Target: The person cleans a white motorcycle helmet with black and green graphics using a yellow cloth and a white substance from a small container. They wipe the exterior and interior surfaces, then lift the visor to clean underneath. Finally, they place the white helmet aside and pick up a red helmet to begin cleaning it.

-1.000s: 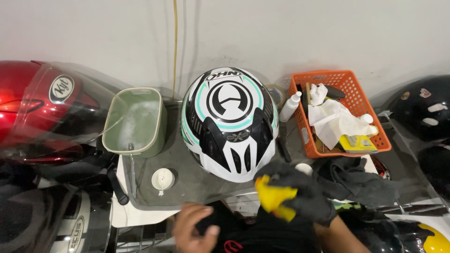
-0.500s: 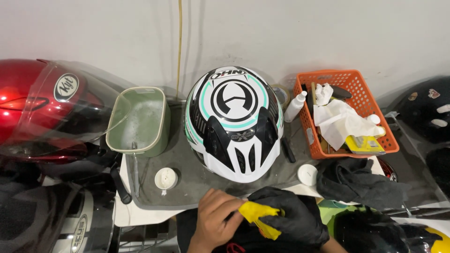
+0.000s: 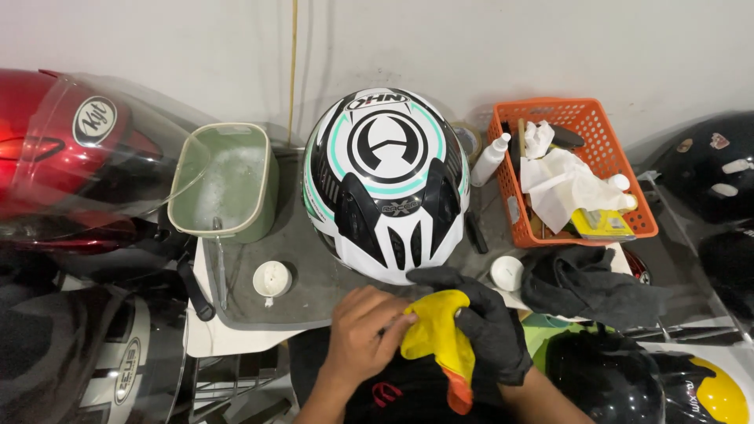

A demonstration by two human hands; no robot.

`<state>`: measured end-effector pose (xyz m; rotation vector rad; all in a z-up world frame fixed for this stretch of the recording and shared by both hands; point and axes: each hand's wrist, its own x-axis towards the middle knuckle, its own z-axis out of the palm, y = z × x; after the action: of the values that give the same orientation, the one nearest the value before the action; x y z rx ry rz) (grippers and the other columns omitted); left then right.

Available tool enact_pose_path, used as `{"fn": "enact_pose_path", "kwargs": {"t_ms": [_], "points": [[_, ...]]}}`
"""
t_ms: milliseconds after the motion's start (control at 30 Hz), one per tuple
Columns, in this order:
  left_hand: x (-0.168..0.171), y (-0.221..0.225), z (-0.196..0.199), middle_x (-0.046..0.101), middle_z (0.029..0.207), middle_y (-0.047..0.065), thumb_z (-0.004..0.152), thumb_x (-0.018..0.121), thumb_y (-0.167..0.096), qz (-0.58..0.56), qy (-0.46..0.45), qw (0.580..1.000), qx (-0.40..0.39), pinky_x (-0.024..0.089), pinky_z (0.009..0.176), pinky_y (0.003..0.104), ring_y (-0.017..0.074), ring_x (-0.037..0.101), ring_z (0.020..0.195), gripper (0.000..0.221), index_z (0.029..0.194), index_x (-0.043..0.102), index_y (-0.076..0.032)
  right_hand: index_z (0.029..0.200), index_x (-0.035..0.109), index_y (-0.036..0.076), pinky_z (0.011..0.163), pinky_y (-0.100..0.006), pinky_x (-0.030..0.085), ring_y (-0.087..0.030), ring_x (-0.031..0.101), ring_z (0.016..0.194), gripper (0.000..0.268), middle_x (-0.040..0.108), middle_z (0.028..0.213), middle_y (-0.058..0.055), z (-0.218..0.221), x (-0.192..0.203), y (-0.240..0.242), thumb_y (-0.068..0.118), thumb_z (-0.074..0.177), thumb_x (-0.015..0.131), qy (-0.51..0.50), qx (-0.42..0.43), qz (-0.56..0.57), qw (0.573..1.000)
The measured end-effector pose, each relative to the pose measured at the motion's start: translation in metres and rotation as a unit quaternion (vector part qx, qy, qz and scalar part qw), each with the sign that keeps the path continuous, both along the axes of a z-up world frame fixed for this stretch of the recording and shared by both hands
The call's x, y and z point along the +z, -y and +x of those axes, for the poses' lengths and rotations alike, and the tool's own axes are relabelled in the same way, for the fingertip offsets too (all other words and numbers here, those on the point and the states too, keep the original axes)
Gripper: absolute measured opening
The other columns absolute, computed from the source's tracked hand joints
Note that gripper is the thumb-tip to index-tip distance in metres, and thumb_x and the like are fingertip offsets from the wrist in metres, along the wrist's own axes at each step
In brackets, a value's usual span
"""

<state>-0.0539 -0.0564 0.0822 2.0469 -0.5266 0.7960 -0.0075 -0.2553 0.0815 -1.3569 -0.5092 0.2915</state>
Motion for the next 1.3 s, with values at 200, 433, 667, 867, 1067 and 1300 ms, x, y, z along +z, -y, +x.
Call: {"fn": "enact_pose_path", "kwargs": {"t_ms": [200, 433, 667, 867, 1067, 1300], "points": [[-0.028, 0.018, -0.010, 0.068, 0.083, 0.010, 0.102, 0.058, -0.022, -0.048, -0.019, 0.998, -0.026, 0.039, 0.058, 0.038, 0.0258, 0.058, 0.065, 0.028, 0.089, 0.069, 0.000, 0.100, 0.070, 0.001, 0.075, -0.042, 0.062, -0.029, 0.073, 0.092, 0.033, 0.076, 0.105, -0.020, -0.024, -0.021, -0.003, -0.001, 0.071, 0.084, -0.095, -0.056, 0.069, 0.992], [-0.033, 0.000, -0.020, 0.074, 0.082, 0.006, 0.093, 0.071, -0.016, -0.068, -0.040, 0.997, -0.020, 0.050, 0.062, 0.034, 0.0202, 0.067, 0.069, 0.012, 0.090, 0.075, -0.006, 0.104, 0.069, 0.001, 0.075, -0.039, 0.060, -0.026, 0.071, 0.082, 0.027, 0.075, 0.092, -0.016, -0.014, -0.032, 0.008, 0.002, 0.079, 0.080, -0.040, -0.079, 0.056, 0.995], [-0.070, -0.065, -0.053, 0.076, 0.082, 0.008, 0.090, 0.070, -0.012, -0.131, -0.040, 0.987, 0.085, 0.054, 0.068, 0.033, 0.0204, 0.070, 0.068, 0.011, 0.087, 0.076, -0.005, 0.094, 0.070, -0.014, 0.069, -0.046, 0.068, -0.038, 0.076, 0.079, 0.020, 0.074, 0.096, -0.029, -0.014, -0.024, 0.009, 0.005, 0.088, 0.070, -0.090, -0.066, 0.089, 0.990], [-0.102, -0.118, -0.066, 0.073, 0.083, 0.010, 0.095, 0.067, -0.010, -0.155, -0.014, 0.954, 0.256, 0.054, 0.070, 0.029, 0.0200, 0.068, 0.076, 0.012, 0.091, 0.074, -0.002, 0.093, 0.065, -0.005, 0.076, -0.047, 0.063, -0.033, 0.068, 0.085, 0.019, 0.067, 0.092, -0.023, -0.015, -0.045, 0.009, 0.013, 0.096, 0.067, -0.075, -0.025, 0.123, 0.989], [-0.120, -0.121, -0.054, 0.055, 0.130, 0.012, 0.085, 0.078, -0.021, -0.182, -0.063, 0.900, 0.390, 0.048, 0.091, 0.036, 0.0257, 0.050, 0.117, 0.056, 0.134, 0.057, -0.006, 0.085, 0.056, -0.003, 0.065, -0.047, 0.047, -0.033, 0.054, 0.074, 0.018, 0.051, 0.076, -0.019, -0.019, -0.072, 0.014, 0.009, 0.083, 0.069, -0.174, -0.067, 0.205, 0.961], [-0.125, -0.130, -0.035, 0.055, 0.142, 0.018, 0.076, 0.083, -0.051, -0.009, -0.163, 0.892, 0.422, 0.034, 0.112, 0.055, 0.0393, 0.045, 0.132, 0.100, 0.151, 0.040, -0.001, 0.093, 0.074, -0.003, 0.059, -0.040, 0.059, -0.027, 0.069, 0.067, 0.029, 0.068, 0.079, -0.011, -0.022, -0.102, 0.024, -0.014, 0.066, 0.077, -0.119, -0.228, 0.056, 0.965]]}}
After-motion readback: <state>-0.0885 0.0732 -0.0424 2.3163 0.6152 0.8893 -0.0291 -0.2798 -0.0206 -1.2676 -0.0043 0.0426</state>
